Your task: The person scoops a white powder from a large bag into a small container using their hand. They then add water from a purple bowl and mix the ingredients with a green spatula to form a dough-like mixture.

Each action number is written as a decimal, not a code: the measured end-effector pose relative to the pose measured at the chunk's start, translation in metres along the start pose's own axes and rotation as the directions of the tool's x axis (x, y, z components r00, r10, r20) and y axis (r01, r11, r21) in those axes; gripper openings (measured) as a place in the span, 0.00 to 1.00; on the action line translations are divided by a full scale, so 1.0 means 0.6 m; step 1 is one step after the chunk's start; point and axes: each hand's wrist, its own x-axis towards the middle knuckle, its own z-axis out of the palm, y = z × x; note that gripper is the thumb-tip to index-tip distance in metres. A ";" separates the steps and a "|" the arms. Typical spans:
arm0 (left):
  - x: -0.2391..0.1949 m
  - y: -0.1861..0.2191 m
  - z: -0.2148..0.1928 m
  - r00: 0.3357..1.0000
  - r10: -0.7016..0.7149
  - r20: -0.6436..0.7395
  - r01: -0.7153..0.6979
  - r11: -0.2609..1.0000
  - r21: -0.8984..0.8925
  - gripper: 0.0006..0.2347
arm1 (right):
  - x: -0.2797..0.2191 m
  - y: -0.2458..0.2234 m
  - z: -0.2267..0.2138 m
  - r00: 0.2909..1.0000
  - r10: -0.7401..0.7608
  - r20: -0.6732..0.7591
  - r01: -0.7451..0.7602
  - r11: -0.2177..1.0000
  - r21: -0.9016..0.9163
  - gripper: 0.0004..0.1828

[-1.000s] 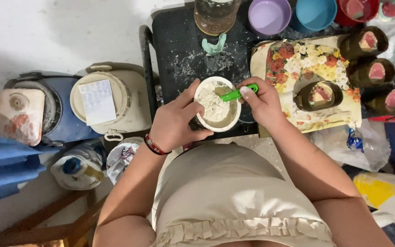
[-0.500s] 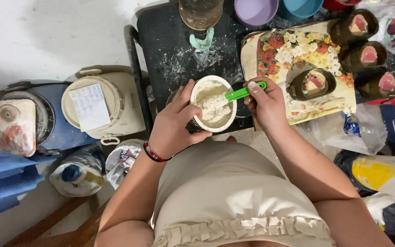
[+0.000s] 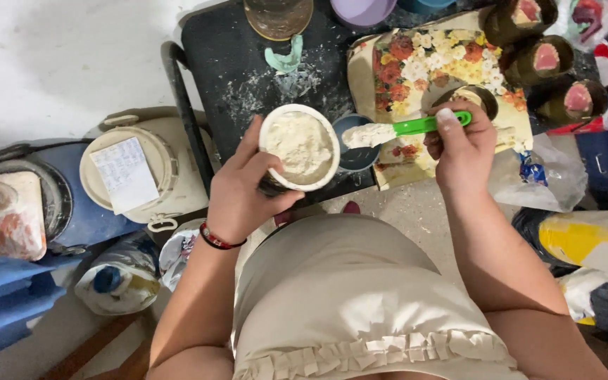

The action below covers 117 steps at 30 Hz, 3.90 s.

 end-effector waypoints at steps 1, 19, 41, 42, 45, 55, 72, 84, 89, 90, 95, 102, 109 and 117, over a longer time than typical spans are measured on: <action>0.000 0.001 0.000 1.000 0.000 0.003 0.000 1.000 -0.003 0.19 | -0.010 0.006 0.001 1.000 0.002 -0.003 -0.002 1.000 -0.003 0.05; -0.004 0.037 0.032 0.999 0.044 -0.020 -0.041 0.990 0.137 0.21 | 0.007 0.022 0.106 0.727 -0.332 0.601 0.516 0.842 -0.158 0.12; -0.016 0.042 0.051 0.996 0.084 -0.026 -0.076 0.973 0.219 0.22 | -0.023 0.025 0.113 0.936 0.272 0.226 -0.305 0.944 0.129 0.09; -0.016 0.042 0.053 0.996 0.087 -0.030 -0.078 0.971 0.224 0.22 | -0.020 0.030 0.108 0.943 0.259 0.208 -0.289 0.948 0.129 0.09; -0.012 0.042 0.054 0.994 0.100 -0.037 -0.088 0.967 0.241 0.23 | -0.010 0.030 0.089 0.959 0.239 0.152 -0.262 0.954 0.149 0.08; -0.005 0.020 0.009 0.994 -0.065 -0.084 0.065 0.998 0.001 0.17 | 0.004 -0.001 -0.001 0.995 0.101 0.002 -0.101 0.995 0.020 0.06; -0.007 0.040 0.035 1.000 0.026 -0.016 -0.023 0.983 0.184 0.21 | 0.010 0.018 0.095 0.675 -0.364 0.642 0.552 0.827 -0.112 0.11; -0.015 0.058 0.054 0.996 0.082 -0.024 -0.074 0.973 0.220 0.20 | -0.025 0.028 0.126 0.855 0.383 0.349 -0.441 0.892 0.102 0.09; -0.019 0.052 0.052 0.994 0.098 -0.037 -0.087 0.968 0.234 0.21 | -0.020 0.016 0.122 0.888 0.338 0.313 -0.388 0.914 0.115 0.08; -0.020 0.049 0.052 0.994 0.100 -0.041 -0.087 0.967 0.238 0.22 | -0.020 0.025 0.119 0.900 0.320 0.296 -0.363 0.926 0.103 0.08; -0.015 0.056 0.054 0.993 0.101 -0.054 -0.086 0.966 0.244 0.22 | -0.018 0.027 0.104 0.912 0.334 0.238 -0.369 0.921 0.122 0.08; -0.011 0.042 0.035 0.996 0.016 -0.093 0.002 0.983 0.185 0.20 | 0.016 -0.033 0.032 0.973 0.202 0.114 -0.210 0.976 0.065 0.07; -0.022 0.014 0.012 0.992 -0.058 -0.115 0.057 0.998 -0.012 0.16 | -0.003 0.024 0.001 0.994 0.063 0.090 -0.044 0.980 -0.196 0.06; -0.021 0.021 0.015 0.995 -0.058 -0.081 0.057 0.998 -0.011 0.17 | 0.004 0.072 -0.011 0.694 -0.341 0.633 0.663 0.646 -0.378 0.06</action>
